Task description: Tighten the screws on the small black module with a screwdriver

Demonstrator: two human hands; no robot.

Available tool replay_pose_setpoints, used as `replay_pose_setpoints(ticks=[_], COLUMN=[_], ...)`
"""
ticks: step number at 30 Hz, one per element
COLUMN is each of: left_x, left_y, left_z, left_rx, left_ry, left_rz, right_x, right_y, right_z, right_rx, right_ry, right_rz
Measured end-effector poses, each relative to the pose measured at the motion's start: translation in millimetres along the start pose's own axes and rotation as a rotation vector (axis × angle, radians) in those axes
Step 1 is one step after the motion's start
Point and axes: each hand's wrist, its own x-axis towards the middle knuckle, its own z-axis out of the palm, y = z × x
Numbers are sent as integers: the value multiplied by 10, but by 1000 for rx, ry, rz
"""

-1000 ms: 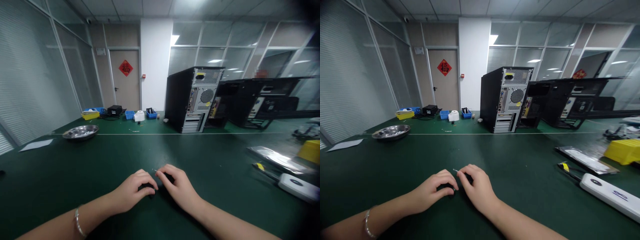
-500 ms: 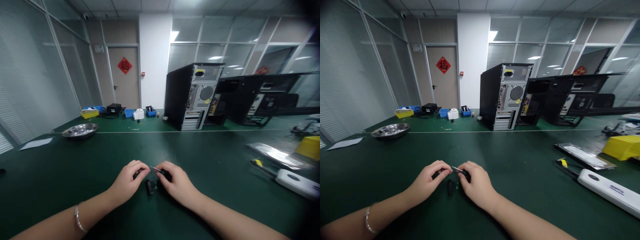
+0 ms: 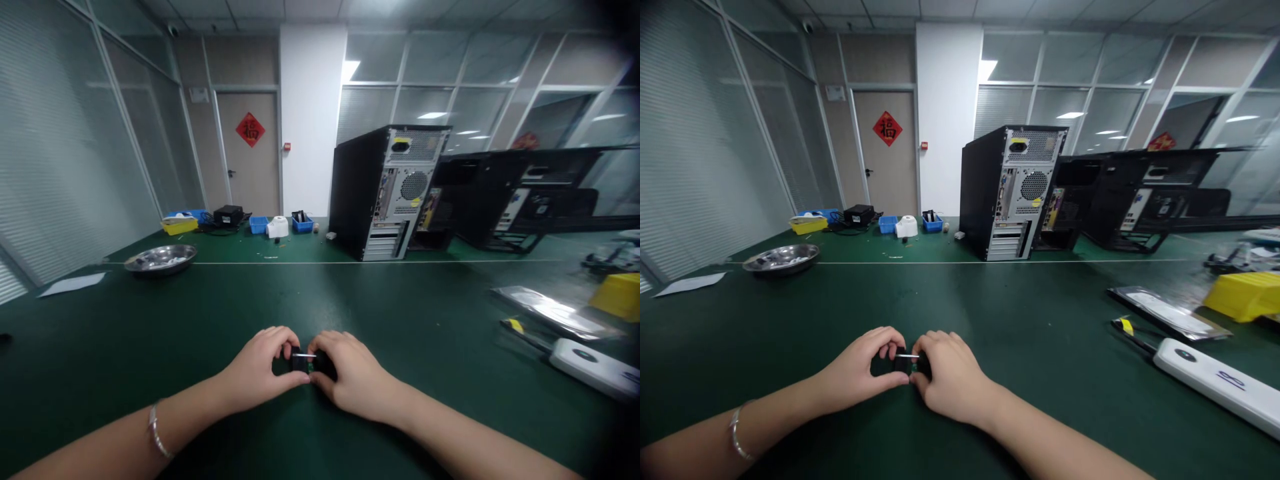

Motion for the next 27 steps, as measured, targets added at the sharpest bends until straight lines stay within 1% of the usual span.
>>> replay_pose_setpoints(ticks=[2, 4, 6, 8, 10, 12, 15, 17, 22, 27], left_x=[8, 22, 40, 56, 64, 64, 54, 48, 40, 34], left_y=[-16, -30, -37, -40, -44, -51, -60, -57, -24, -29], left_z=[2, 4, 6, 11, 23, 41, 63, 66, 46, 50], left_rx=[-77, -184, -318, -456, -564, -626, -656, -664, -617, -571], left_ry=[17, 56, 104, 125, 101, 55, 2, -10, 19, 44], left_rz=[-27, -52, -67, -85, -96, -87, -50, -40, -36, -30], right_x=[12, 28, 43, 52, 48, 35, 21, 24, 38, 30], right_y=[13, 40, 73, 97, 99, 80, 46, 35, 41, 53], right_z=[10, 31, 62, 91, 110, 116, 109, 103, 104, 117], right_rx=[24, 82, 212, 381, 497, 534, 534, 529, 523, 474], right_ry=[5, 47, 134, 234, 296, 314, 310, 301, 274, 290], right_rz=[13, 31, 35, 3, -54, -100, -131, -139, -144, -126])
